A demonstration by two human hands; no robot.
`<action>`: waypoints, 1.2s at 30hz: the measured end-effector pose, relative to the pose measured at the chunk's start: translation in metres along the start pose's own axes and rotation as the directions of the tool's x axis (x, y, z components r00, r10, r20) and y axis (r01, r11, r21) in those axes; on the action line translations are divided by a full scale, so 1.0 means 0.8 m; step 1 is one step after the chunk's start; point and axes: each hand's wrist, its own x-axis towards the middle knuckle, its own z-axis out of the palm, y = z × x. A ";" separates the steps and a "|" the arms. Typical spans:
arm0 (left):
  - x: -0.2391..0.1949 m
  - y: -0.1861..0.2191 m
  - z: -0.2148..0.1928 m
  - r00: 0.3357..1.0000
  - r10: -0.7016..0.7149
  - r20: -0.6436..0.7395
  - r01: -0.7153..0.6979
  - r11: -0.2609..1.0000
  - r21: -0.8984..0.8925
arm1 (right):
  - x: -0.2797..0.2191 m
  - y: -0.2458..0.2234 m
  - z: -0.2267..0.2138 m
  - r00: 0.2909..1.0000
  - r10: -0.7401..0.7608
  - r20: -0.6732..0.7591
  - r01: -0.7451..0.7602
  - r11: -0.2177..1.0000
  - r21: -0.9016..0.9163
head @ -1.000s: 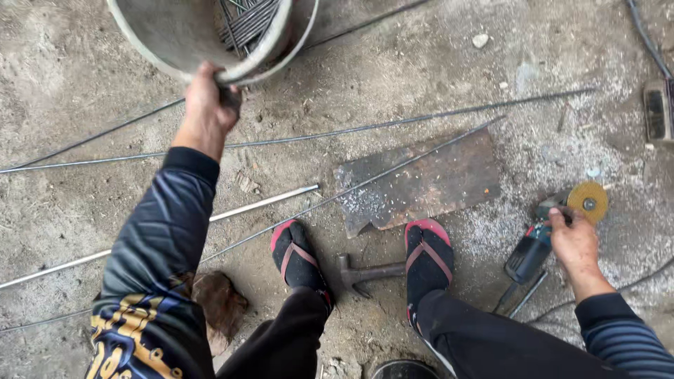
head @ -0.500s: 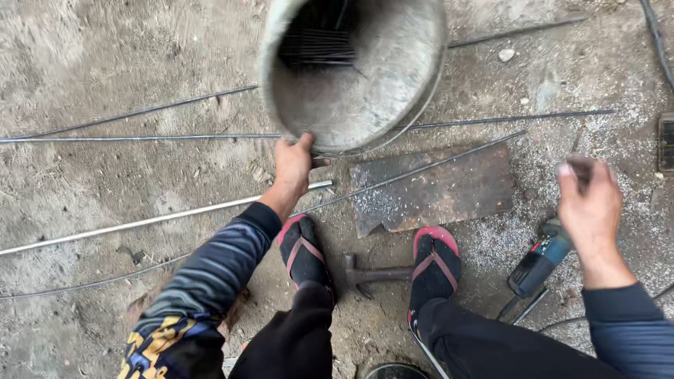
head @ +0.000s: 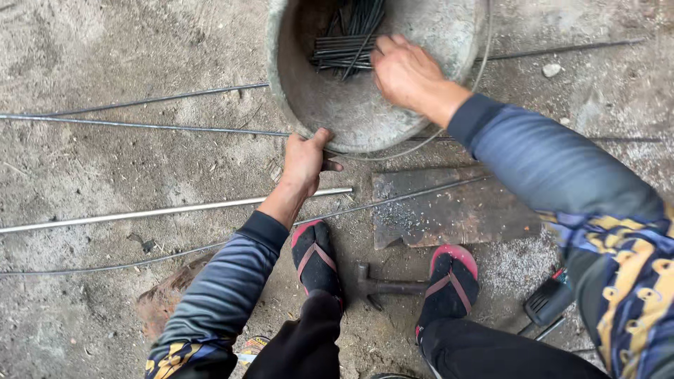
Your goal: The person uses an angle grinder to cut metal rods into shorter pieces. They hold the rods with one hand and operate the grinder with the other, then collect the cut pieces and place them into a bucket.
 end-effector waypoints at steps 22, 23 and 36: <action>0.000 0.000 0.010 0.999 -0.043 0.012 0.042 0.992 0.120 | 0.161 0.061 0.153 0.842 0.492 -0.223 -0.337 0.801 0.495; 0.001 0.003 0.008 0.999 -0.031 0.040 0.026 0.994 0.102 | 0.159 0.055 0.136 0.855 0.485 -0.183 -0.341 0.793 0.505; 0.101 0.128 -0.012 0.999 -0.032 0.036 0.036 0.991 -0.131 | -0.075 -0.029 -0.146 0.914 0.404 -0.045 0.107 -0.132 0.985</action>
